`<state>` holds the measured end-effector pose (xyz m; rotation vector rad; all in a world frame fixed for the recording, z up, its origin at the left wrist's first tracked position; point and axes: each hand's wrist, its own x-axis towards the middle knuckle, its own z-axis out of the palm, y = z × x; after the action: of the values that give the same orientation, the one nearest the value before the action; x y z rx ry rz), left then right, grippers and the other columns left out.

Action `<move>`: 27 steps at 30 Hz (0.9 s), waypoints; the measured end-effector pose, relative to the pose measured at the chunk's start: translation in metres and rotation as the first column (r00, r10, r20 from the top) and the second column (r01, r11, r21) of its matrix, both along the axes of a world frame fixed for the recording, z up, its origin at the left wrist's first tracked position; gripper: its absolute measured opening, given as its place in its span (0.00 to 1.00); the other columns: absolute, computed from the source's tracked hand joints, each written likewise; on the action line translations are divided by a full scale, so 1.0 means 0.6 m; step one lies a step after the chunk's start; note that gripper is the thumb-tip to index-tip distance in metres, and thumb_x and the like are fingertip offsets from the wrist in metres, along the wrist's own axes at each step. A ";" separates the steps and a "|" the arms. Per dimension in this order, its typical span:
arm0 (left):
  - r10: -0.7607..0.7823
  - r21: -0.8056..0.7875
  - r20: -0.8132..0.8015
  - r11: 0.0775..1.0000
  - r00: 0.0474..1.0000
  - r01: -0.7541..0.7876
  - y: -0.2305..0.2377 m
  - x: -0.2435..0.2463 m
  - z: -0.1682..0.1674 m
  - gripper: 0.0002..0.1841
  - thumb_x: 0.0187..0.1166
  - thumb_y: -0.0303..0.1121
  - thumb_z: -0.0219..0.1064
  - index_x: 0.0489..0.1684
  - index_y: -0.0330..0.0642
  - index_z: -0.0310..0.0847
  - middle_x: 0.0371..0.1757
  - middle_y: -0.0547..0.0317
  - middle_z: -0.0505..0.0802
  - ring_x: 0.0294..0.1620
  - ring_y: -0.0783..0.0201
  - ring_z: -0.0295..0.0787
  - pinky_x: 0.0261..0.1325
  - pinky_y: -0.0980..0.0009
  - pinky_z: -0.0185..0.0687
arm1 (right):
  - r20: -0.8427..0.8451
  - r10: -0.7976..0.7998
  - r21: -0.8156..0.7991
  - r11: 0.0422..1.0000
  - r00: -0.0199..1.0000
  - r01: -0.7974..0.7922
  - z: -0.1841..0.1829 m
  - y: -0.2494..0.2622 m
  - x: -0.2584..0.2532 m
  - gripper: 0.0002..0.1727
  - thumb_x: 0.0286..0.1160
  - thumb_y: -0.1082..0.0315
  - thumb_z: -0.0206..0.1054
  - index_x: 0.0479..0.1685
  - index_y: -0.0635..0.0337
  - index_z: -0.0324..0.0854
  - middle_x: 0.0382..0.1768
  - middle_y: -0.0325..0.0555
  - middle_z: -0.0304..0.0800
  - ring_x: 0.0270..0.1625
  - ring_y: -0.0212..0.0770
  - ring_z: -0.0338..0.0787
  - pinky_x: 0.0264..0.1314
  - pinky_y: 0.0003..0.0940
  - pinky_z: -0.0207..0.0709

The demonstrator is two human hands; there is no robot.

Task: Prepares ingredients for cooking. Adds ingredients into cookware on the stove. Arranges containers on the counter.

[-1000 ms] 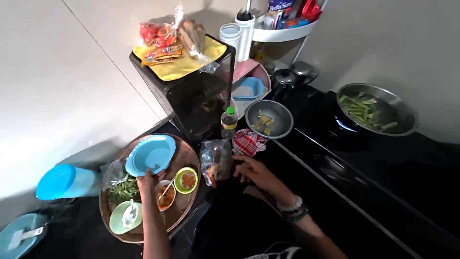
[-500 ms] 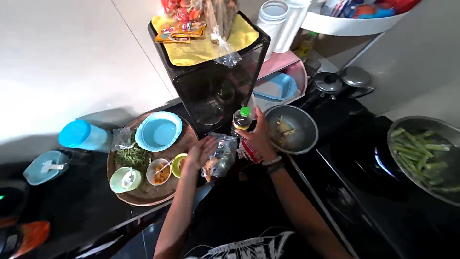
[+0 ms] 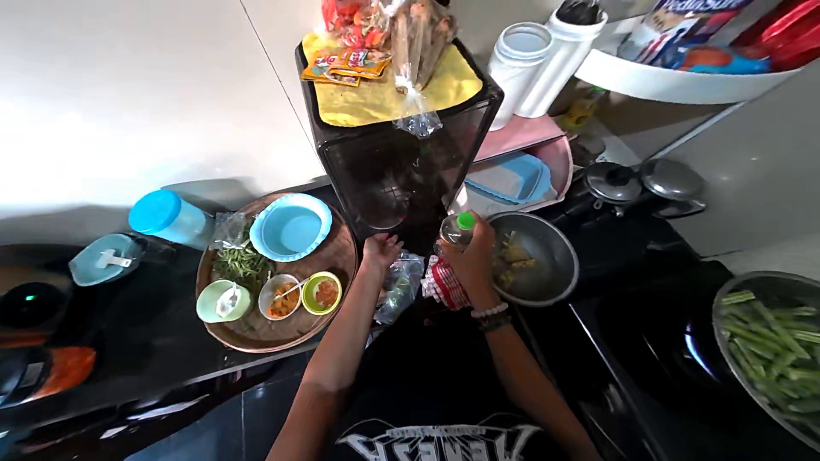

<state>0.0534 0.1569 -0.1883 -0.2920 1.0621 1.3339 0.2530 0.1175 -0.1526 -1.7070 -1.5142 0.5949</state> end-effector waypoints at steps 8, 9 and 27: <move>0.026 -0.051 0.026 0.998 0.999 -0.025 0.017 -0.006 -0.012 0.26 0.85 0.29 0.55 0.82 0.37 0.56 0.78 0.35 0.71 0.71 0.41 0.77 0.69 0.44 0.78 | 0.030 -0.021 -0.014 1.000 0.999 0.021 0.007 -0.013 0.012 0.60 0.53 0.51 0.87 0.91 0.58 0.57 0.86 0.65 0.62 0.87 0.68 0.63 0.85 0.67 0.61; 0.040 -0.056 0.039 0.998 0.998 -0.038 0.020 -0.005 -0.010 0.27 0.84 0.28 0.54 0.83 0.37 0.56 0.80 0.35 0.70 0.74 0.40 0.75 0.70 0.44 0.78 | 0.039 -0.031 0.002 1.000 0.999 0.031 0.012 -0.019 0.013 0.61 0.52 0.51 0.88 0.92 0.57 0.56 0.87 0.66 0.61 0.87 0.69 0.61 0.84 0.68 0.61; 0.243 0.345 -0.642 0.938 0.727 -0.008 -0.070 0.002 0.082 0.27 0.83 0.19 0.53 0.83 0.37 0.57 0.67 0.38 0.79 0.49 0.54 0.87 0.49 0.58 0.87 | 0.043 0.082 0.374 0.923 0.996 -0.092 0.049 -0.064 -0.035 0.30 0.77 0.58 0.70 0.77 0.64 0.77 0.74 0.61 0.80 0.77 0.57 0.80 0.77 0.52 0.77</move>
<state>0.0548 0.1149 -0.1390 0.4248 1.4127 1.7764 0.2323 0.0790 -0.1235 -1.3633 -1.6107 0.2999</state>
